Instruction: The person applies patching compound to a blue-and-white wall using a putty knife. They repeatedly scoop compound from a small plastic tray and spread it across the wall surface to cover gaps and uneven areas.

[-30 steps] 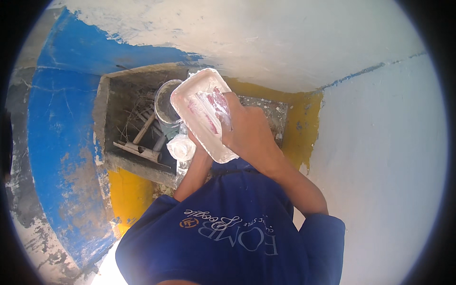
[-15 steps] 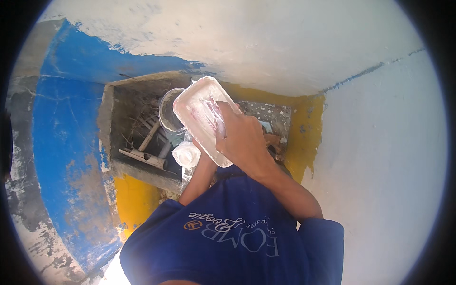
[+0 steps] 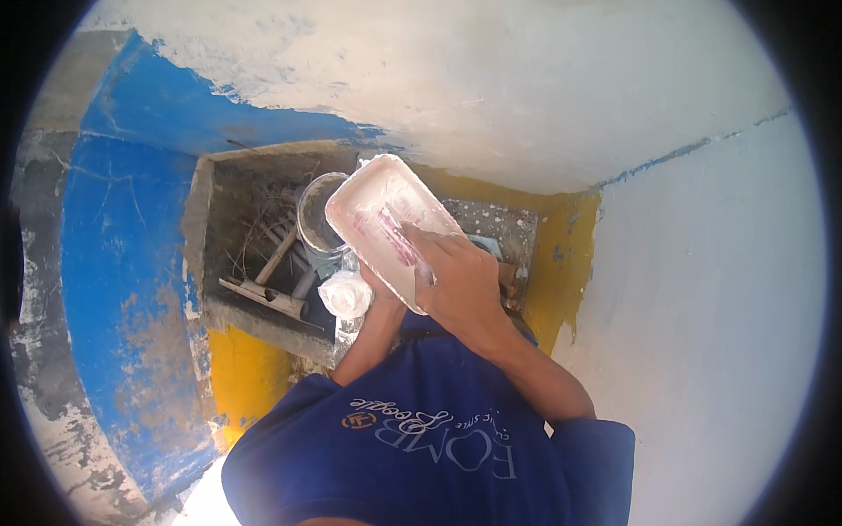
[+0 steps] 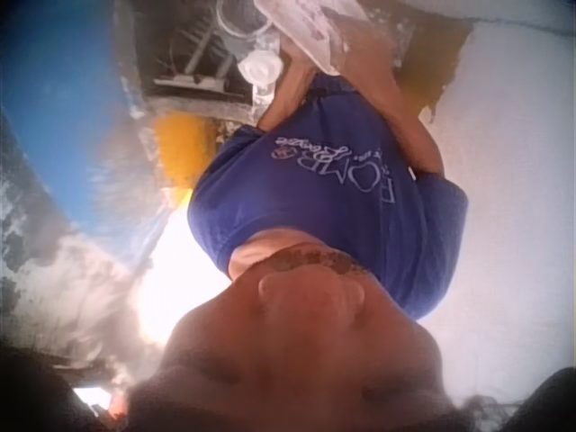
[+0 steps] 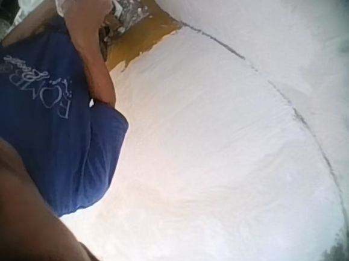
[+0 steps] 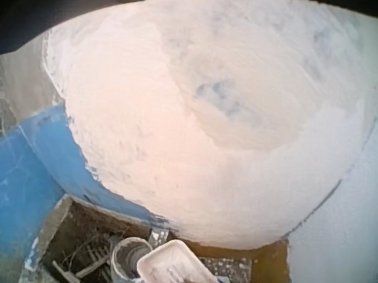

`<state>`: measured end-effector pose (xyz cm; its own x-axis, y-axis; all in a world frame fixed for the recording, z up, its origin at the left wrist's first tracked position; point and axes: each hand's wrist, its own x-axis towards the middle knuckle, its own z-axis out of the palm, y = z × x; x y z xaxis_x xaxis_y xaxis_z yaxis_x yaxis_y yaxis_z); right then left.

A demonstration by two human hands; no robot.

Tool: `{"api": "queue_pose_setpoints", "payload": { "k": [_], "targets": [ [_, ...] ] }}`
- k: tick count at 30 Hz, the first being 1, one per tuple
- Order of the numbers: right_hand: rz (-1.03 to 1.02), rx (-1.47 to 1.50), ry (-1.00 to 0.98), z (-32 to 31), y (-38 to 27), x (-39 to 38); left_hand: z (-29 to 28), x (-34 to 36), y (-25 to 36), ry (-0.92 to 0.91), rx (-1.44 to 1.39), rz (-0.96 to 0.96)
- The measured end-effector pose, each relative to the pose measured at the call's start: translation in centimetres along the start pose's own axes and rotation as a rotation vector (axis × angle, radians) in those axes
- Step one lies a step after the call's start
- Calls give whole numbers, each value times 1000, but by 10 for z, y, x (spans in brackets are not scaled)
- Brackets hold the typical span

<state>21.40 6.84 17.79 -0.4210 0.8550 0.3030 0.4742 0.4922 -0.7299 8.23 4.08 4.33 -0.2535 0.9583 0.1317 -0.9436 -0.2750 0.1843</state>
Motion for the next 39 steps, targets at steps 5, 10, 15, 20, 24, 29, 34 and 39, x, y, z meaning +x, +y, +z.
{"api": "queue_pose_setpoints", "payload": {
  "k": [5,10,15,20,24,29,34,39],
  "targets": [
    [48,-74,53,2,0,6,-5,0,1,38,116,-23],
    [61,-63,-50,2,-7,5,-1,2,1,61,109,-23],
    [33,39,-35,3,1,10,-1,9,1,377,434,-11],
    [175,33,-209,-2,-10,20,-6,5,0,300,281,-74],
    [172,2,-117,20,-5,27,-14,0,-6,284,240,-83],
    [243,121,-115,-3,-20,27,-18,-2,-4,280,221,-86],
    [249,135,-155,-6,-25,15,-19,-2,-2,280,212,-87],
    [184,189,-60,14,-22,11,-29,-4,0,300,226,-63]
  ]
}}
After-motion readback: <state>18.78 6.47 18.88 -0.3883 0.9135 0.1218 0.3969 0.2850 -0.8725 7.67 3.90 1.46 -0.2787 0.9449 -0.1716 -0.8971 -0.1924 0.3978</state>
